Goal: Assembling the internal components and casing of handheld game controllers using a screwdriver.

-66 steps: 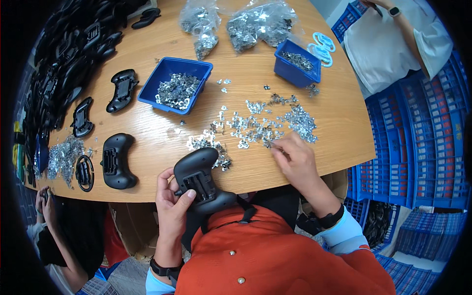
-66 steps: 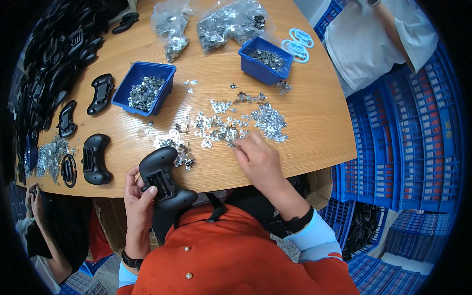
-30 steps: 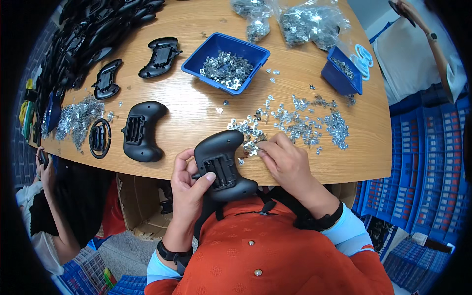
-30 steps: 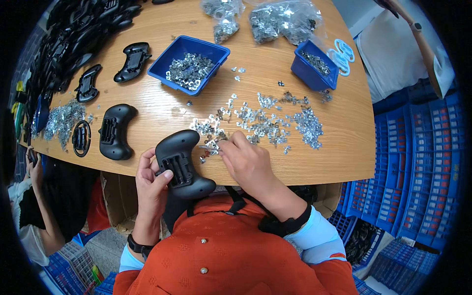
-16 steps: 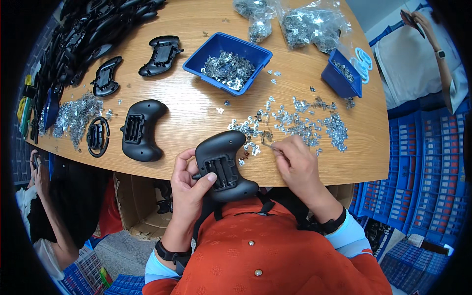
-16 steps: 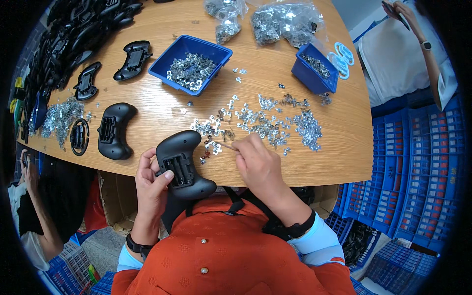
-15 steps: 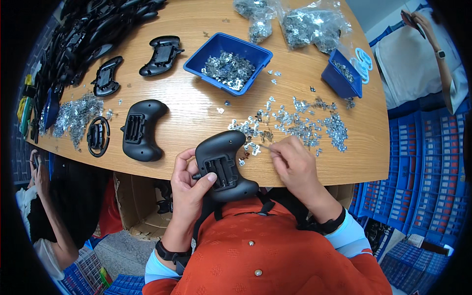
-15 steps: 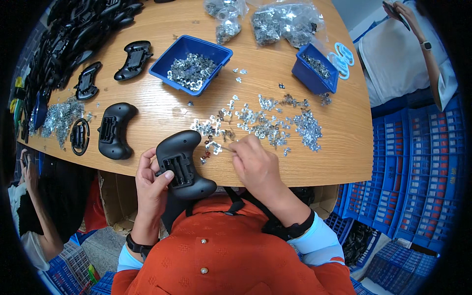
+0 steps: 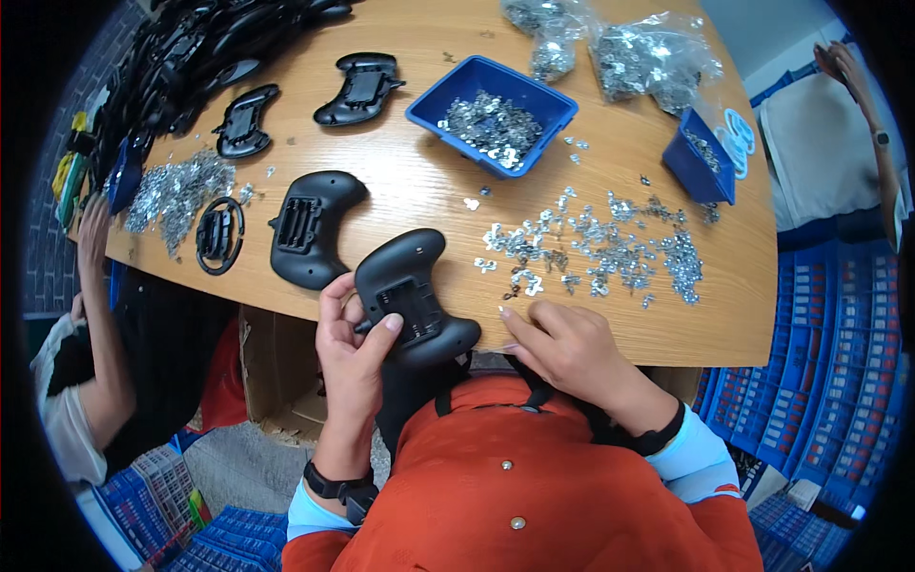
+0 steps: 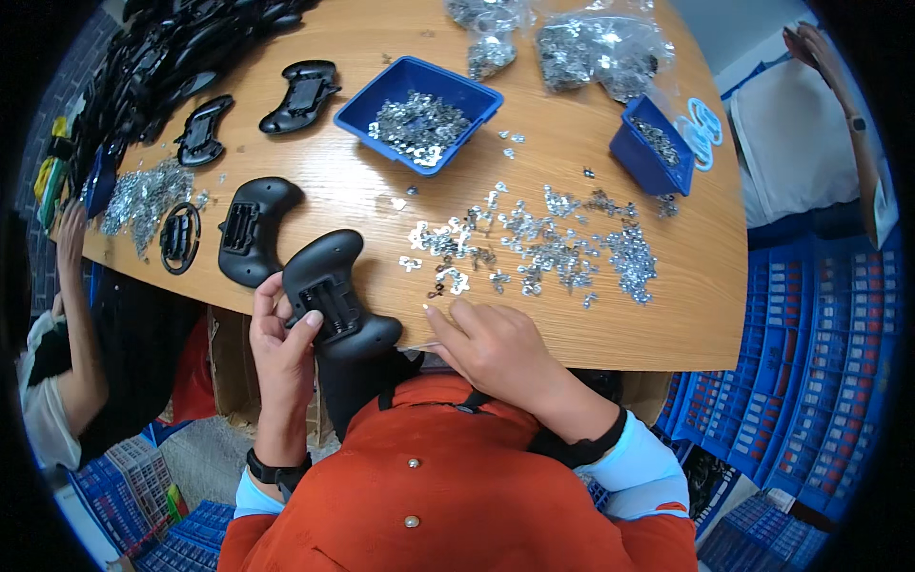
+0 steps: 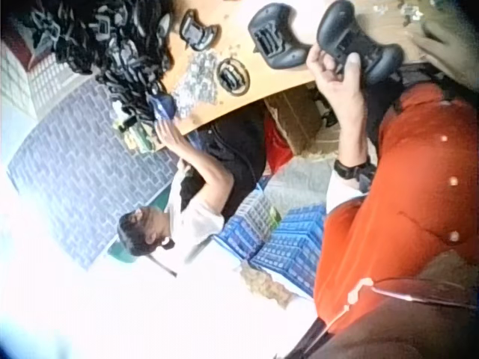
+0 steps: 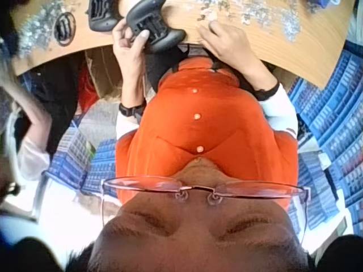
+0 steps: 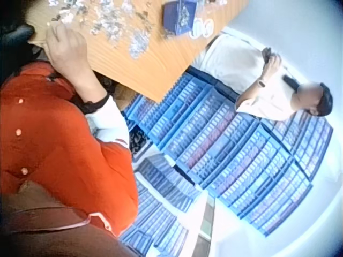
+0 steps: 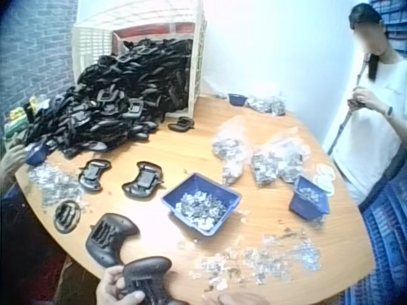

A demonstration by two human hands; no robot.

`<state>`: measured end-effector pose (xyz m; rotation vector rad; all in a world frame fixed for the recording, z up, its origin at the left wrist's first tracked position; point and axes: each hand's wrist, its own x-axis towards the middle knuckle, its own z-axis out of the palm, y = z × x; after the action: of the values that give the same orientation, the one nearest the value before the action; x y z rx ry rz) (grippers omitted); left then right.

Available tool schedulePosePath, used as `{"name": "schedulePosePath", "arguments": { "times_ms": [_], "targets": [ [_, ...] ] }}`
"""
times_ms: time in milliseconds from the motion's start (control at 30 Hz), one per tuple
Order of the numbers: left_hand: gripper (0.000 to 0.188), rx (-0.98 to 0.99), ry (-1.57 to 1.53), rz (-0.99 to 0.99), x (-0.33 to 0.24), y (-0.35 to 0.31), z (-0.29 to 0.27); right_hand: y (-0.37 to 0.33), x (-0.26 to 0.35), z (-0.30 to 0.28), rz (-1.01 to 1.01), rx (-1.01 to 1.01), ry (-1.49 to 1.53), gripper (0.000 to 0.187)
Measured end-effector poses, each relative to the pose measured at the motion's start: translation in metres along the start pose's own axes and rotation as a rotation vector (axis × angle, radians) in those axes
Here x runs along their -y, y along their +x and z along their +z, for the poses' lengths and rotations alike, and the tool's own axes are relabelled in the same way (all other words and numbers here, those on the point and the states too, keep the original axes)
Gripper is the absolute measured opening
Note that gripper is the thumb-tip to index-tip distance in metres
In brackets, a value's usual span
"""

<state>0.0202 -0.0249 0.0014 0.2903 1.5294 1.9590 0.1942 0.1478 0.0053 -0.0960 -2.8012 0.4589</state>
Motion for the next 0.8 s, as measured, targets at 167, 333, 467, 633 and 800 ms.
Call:
{"name": "schedulePosePath", "arguments": {
  "times_ms": [167, 333, 467, 633, 800],
  "targets": [
    [0.049, 0.087, 0.033, 0.031, 0.002, 0.0, 0.005, -0.017, 0.002, 0.003, -0.113, 0.022, -0.034, 0.029],
    [0.043, 0.145, 0.026, 0.014, 0.004, -0.002, 0.006, -0.018, 0.007, 0.007, -0.235, -0.036, -0.093, 0.02],
    [0.044, 0.182, 0.05, 0.037, 0.008, -0.003, 0.009, -0.019, 0.008, 0.009, -0.259, -0.058, -0.081, 0.016],
    [0.044, 0.194, 0.013, 0.036, 0.009, -0.004, 0.012, -0.018, 0.007, 0.014, -0.225, -0.096, 0.004, 0.018],
    [0.043, 0.253, 0.016, 0.007, 0.012, -0.005, 0.012, 0.005, 0.014, 0.015, -0.222, -0.293, 0.15, 0.024]
  ]
}}
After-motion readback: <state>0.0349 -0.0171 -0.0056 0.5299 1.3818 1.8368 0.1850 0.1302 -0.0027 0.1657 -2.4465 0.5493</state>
